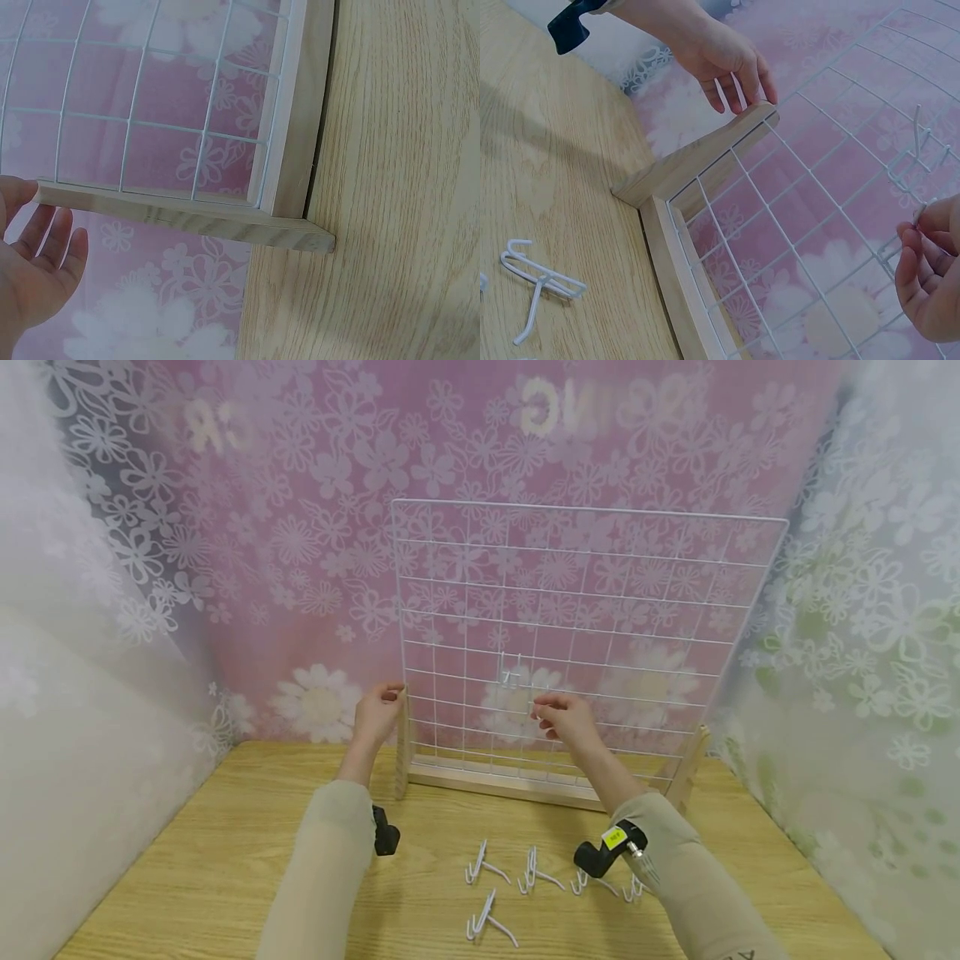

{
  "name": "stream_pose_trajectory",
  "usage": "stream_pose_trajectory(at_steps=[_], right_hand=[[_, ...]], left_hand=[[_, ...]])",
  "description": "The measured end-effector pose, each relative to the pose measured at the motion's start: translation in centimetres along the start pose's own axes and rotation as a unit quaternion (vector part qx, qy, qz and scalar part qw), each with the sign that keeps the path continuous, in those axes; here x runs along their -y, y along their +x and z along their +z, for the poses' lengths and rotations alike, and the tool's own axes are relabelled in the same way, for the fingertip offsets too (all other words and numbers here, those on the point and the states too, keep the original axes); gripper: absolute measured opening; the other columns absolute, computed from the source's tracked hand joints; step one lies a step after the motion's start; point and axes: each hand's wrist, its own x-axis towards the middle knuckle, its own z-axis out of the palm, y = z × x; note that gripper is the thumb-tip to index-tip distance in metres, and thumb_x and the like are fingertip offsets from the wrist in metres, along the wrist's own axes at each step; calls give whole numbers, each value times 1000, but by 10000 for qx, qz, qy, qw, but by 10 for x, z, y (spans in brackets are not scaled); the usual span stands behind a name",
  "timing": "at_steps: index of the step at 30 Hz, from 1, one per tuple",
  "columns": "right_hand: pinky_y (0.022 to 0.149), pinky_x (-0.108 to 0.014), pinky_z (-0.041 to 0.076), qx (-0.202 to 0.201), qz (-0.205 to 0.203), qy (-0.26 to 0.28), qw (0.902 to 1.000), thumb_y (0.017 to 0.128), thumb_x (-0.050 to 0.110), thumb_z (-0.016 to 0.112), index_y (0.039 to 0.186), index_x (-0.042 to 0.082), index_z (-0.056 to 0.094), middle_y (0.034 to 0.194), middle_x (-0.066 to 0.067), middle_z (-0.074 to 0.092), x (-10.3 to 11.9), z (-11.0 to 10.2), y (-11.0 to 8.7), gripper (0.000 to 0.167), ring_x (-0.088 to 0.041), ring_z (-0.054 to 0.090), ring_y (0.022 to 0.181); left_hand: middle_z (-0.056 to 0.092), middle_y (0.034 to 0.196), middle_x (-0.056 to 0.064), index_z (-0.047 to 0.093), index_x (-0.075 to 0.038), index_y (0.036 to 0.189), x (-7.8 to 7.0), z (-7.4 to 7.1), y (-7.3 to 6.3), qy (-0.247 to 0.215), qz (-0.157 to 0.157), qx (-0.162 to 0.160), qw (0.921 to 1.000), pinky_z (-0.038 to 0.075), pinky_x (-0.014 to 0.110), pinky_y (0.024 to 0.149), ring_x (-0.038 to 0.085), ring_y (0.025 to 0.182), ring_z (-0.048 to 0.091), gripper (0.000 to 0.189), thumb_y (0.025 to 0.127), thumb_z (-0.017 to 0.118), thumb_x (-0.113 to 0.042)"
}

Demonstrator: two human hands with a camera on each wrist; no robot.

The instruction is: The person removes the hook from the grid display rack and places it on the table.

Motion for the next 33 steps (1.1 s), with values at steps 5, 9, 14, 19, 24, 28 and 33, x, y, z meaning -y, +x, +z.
stream_pose_trajectory(at_steps=[5, 9, 14, 19, 24, 28, 33], right_hand=[[58, -22, 46, -8, 2, 131, 9999, 91, 7, 57, 112, -11, 57, 77, 1, 62, 2, -1, -1, 27, -10, 53, 62], [56, -21, 46, 3, -50, 207, 9998, 90, 6, 58, 112, -11, 57, 76, 2, 62, 3, -4, -2, 28, -10, 54, 62], [56, -21, 45, -3, -94, 187, 9998, 90, 7, 59, 114, -11, 56, 76, 4, 62, 3, -9, -4, 30, -9, 54, 63], [59, -23, 46, 26, -186, 107, 9998, 89, 9, 61, 112, -9, 58, 76, 4, 63, 5, -12, -8, 29, -11, 54, 66], [60, -24, 47, 257, -422, -123, 9987, 88, 8, 61, 110, -10, 59, 78, 3, 63, 9, -14, -15, 28, -13, 53, 68], [59, -25, 46, 494, -747, -302, 9955, 86, 5, 63, 102, -10, 61, 77, 0, 63, 8, -17, -20, 22, -19, 54, 70], [56, -25, 44, 654, -905, -478, 9926, 85, 5, 65, 96, -7, 63, 74, -2, 61, 7, -20, -24, 16, -28, 54, 73]], left_hand=[[57, 110, 18, 59, -5, 121, 0, 0, 0, 0, -6, -20, 10000, 46, 40, 79, 31, 100, 56, 31, 92, 54, -17], [57, 110, 19, 58, -4, 121, -1, 0, -1, 23, -3, -31, 10000, 45, 41, 80, 31, 100, 55, 31, 92, 54, -16], [58, 110, 19, 58, -4, 121, -1, 0, 0, 45, 18, -51, 10000, 45, 41, 81, 32, 100, 55, 31, 92, 54, -17], [57, 111, 19, 58, -5, 121, 0, 1, 0, 54, -4, -30, 10000, 46, 41, 80, 32, 100, 55, 31, 92, 54, -17], [58, 110, 20, 59, -4, 120, 0, 1, 0, 25, 42, -64, 10000, 46, 41, 80, 32, 99, 56, 31, 92, 55, -18], [58, 109, 20, 59, -4, 120, 0, 0, 0, 22, 59, -74, 10000, 46, 42, 81, 32, 99, 56, 31, 92, 54, -18], [58, 109, 20, 59, -4, 120, 0, 0, 0, 30, 44, -60, 10000, 46, 41, 79, 32, 99, 56, 31, 92, 54, -17]])
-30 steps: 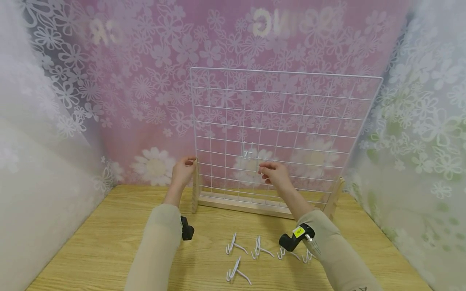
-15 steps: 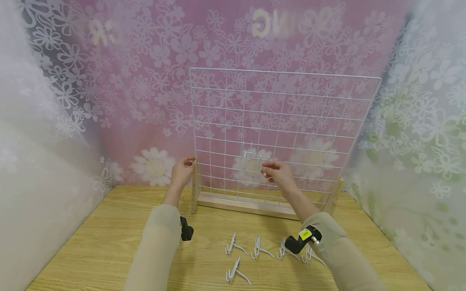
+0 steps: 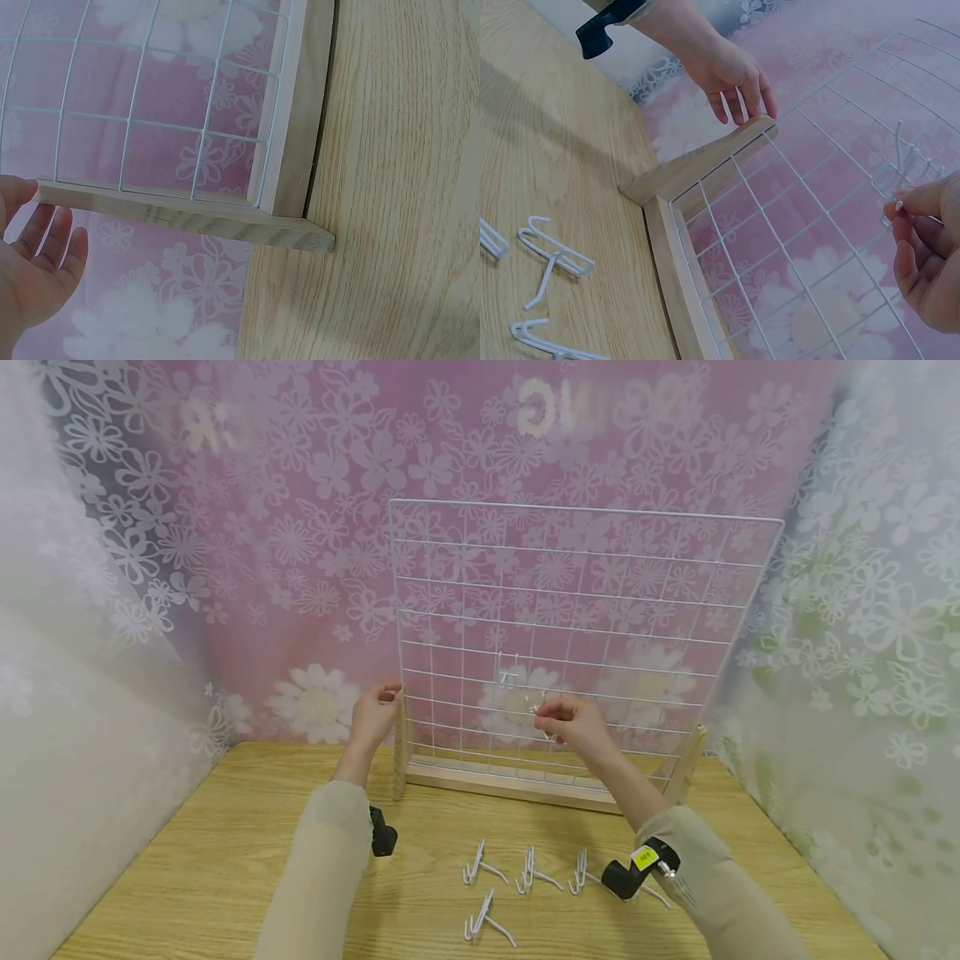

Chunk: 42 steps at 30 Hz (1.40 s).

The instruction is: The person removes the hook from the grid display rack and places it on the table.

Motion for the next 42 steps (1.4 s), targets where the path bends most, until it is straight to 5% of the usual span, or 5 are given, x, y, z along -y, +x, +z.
stream_pose_trajectory(at_steps=[16, 24, 31, 42], right_hand=[[61, -27, 45, 412, 5, -522, 9978, 86, 10, 65, 97, -4, 62, 78, -9, 61, -6, -8, -18, 19, -16, 52, 66], [64, -30, 47, 731, -171, -948, 9927, 85, 12, 67, 94, 1, 65, 82, -10, 62, -11, -11, -30, 14, -20, 55, 73], [61, -27, 45, 1016, -247, -1042, 9890, 85, 9, 66, 92, 2, 65, 83, -11, 62, -13, -8, -42, 10, -27, 55, 75], [62, -27, 45, 1207, -93, -943, 9882, 84, 11, 68, 91, 0, 66, 81, -5, 61, -28, -6, -57, 13, -20, 54, 72]], left_hand=[[57, 111, 19, 58, -4, 122, 1, 0, 0, 60, 22, 93, 9999, 45, 42, 82, 32, 100, 54, 32, 92, 52, -14], [57, 113, 19, 57, -5, 122, 0, -1, -1, 56, 5, 146, 9999, 44, 44, 84, 33, 103, 54, 32, 93, 52, -16], [56, 113, 20, 57, -4, 122, -1, -1, -1, 83, 36, 123, 9999, 44, 43, 82, 33, 103, 53, 32, 94, 52, -19], [57, 110, 19, 58, -5, 121, 1, 0, 0, 137, -6, 24, 9999, 44, 42, 80, 32, 99, 53, 31, 94, 51, -21]])
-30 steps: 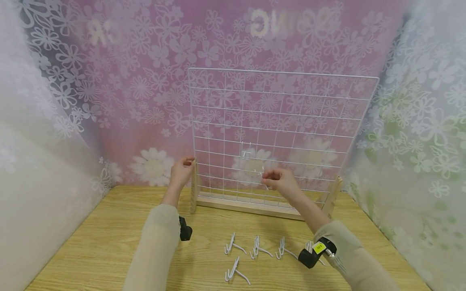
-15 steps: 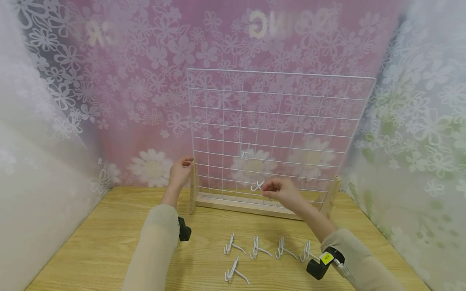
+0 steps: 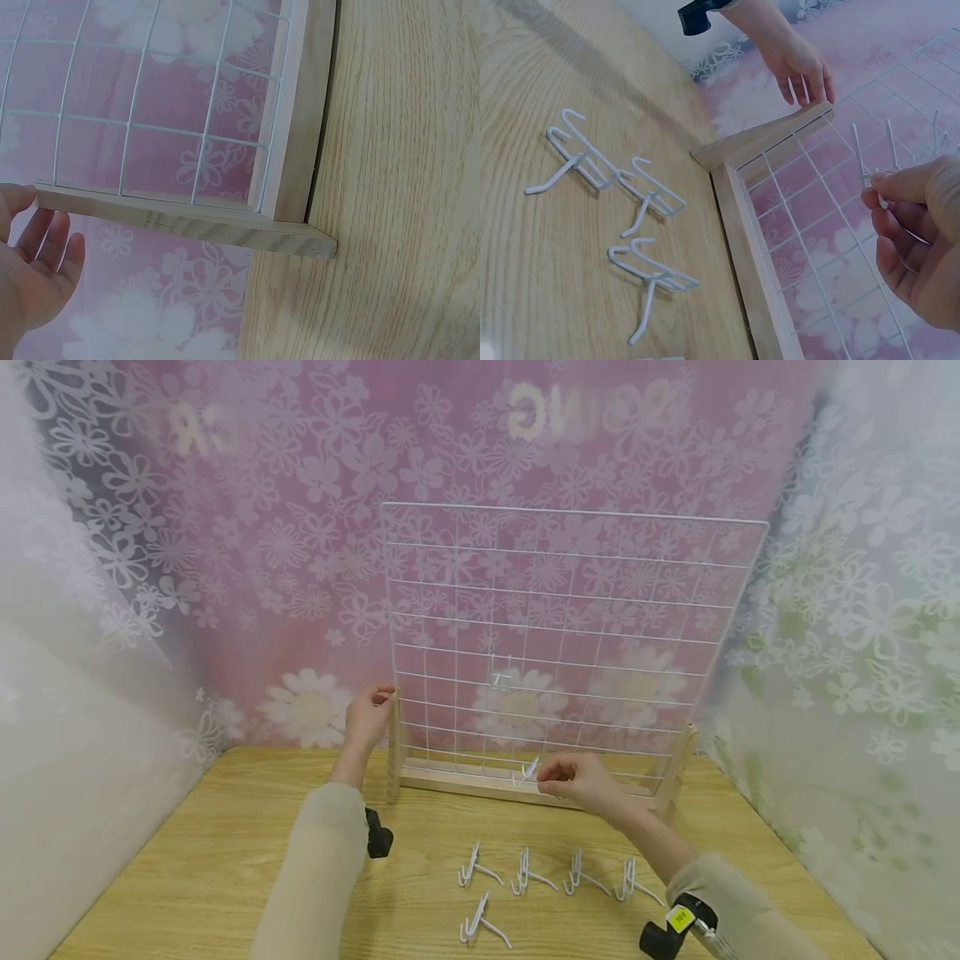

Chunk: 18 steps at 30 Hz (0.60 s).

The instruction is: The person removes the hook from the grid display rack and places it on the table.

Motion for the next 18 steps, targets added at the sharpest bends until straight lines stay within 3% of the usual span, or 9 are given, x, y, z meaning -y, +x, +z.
stream_pose_trajectory(at_steps=[8, 18], right_hand=[[61, -23, 45, 227, 99, 188, 9995, 86, 6, 64, 92, -3, 63, 83, -13, 60, -12, 2, -10, 11, -18, 53, 71], [63, -28, 46, 476, 197, 98, 9986, 85, 10, 66, 92, 4, 67, 86, -6, 61, -25, 4, -25, 9, -15, 53, 73]], left_hand=[[59, 107, 19, 59, -5, 119, 2, 1, 0, 147, 37, -149, 9998, 43, 42, 78, 32, 96, 54, 30, 93, 51, -17], [59, 105, 18, 58, -5, 119, 0, 1, 1, 188, 72, -102, 9997, 44, 41, 77, 32, 95, 55, 29, 93, 51, -17]])
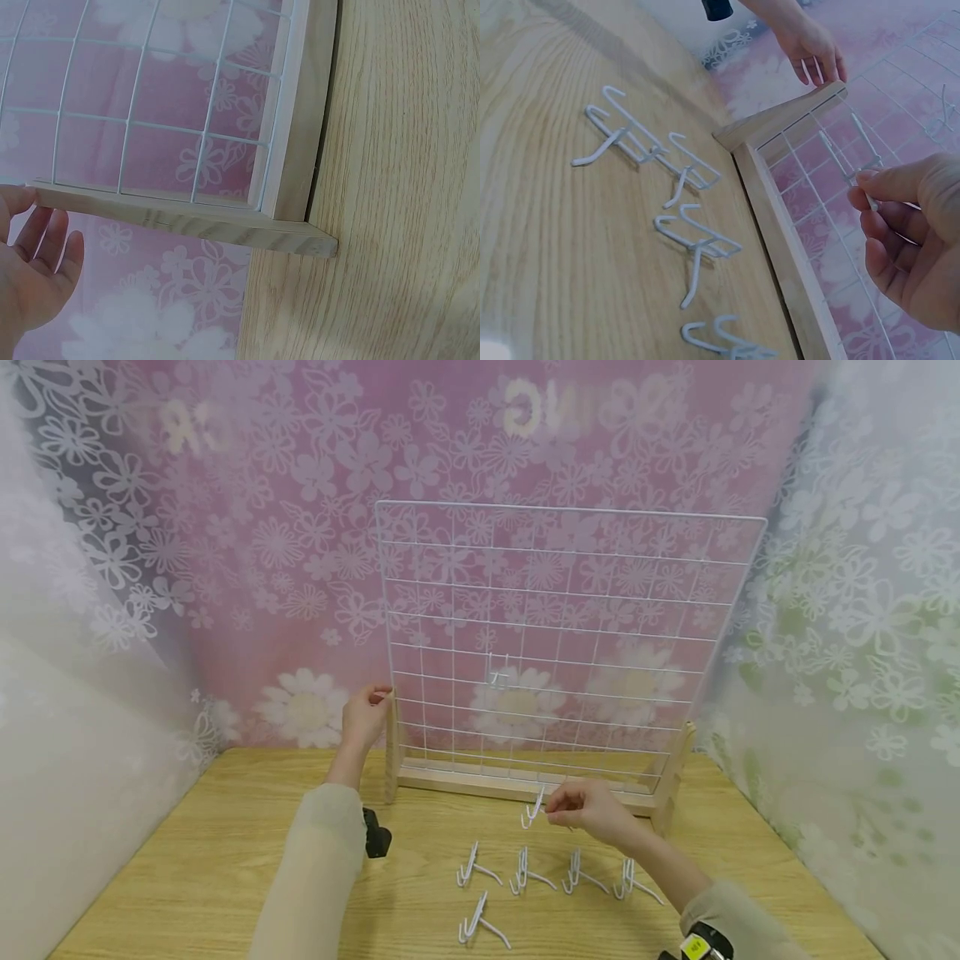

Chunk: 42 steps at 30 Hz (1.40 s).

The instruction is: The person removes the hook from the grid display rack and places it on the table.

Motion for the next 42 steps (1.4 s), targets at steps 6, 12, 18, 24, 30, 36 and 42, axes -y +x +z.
stream_pose_trajectory(at_steps=[6, 12, 18, 24, 30, 36, 42], right_hand=[[66, -28, 47, 263, 49, -90, 9996, 84, 10, 66, 90, 3, 67, 82, -4, 61, -6, 5, -9, 9, -15, 54, 75], [68, -24, 47, 587, 44, 54, 9983, 84, 7, 66, 91, -1, 66, 86, -6, 62, -13, 11, -17, 10, -14, 55, 77], [66, -22, 47, 798, -134, 129, 9966, 84, 5, 65, 91, -4, 64, 88, -9, 63, -18, 16, -24, 11, -10, 56, 74], [62, -20, 46, 1172, -400, 399, 9915, 84, 2, 64, 89, -6, 65, 85, -17, 63, -22, 21, -31, 10, -5, 53, 68], [62, -22, 47, 1348, -350, 622, 9883, 83, 3, 65, 88, -4, 66, 82, -12, 64, -28, 27, -37, 9, -6, 54, 68], [60, -20, 45, 1367, -412, 681, 9874, 82, 0, 65, 87, -4, 67, 81, -14, 63, -36, 35, -41, 7, -6, 53, 69], [58, -18, 44, 1322, -219, 643, 9889, 80, 1, 66, 85, -1, 68, 78, -6, 63, -39, 43, -44, 5, -5, 52, 66]], left_hand=[[59, 107, 18, 58, -6, 119, 0, 0, 0, 25, -85, 33, 10000, 44, 41, 77, 32, 97, 55, 29, 93, 50, -16], [58, 107, 18, 58, -6, 119, 0, 1, 1, -26, -92, 57, 9999, 44, 41, 77, 32, 98, 54, 28, 94, 50, -16], [58, 107, 18, 58, -6, 119, 0, 2, 0, -55, -90, 81, 9999, 44, 41, 78, 32, 98, 54, 28, 94, 50, -16], [58, 108, 18, 58, -6, 118, 0, 2, 0, -68, -107, 105, 9999, 44, 41, 78, 32, 99, 54, 28, 94, 51, -19], [57, 108, 19, 58, -6, 120, 0, 1, 0, -57, -76, 123, 9999, 44, 40, 76, 32, 97, 54, 30, 94, 51, -20], [57, 109, 20, 57, -5, 120, -3, -2, -1, -48, -57, 142, 9999, 44, 42, 80, 33, 100, 54, 30, 93, 51, -17], [57, 111, 20, 57, -6, 122, -4, -3, -2, -111, -126, 207, 9996, 43, 43, 81, 33, 102, 53, 31, 94, 51, -18]])
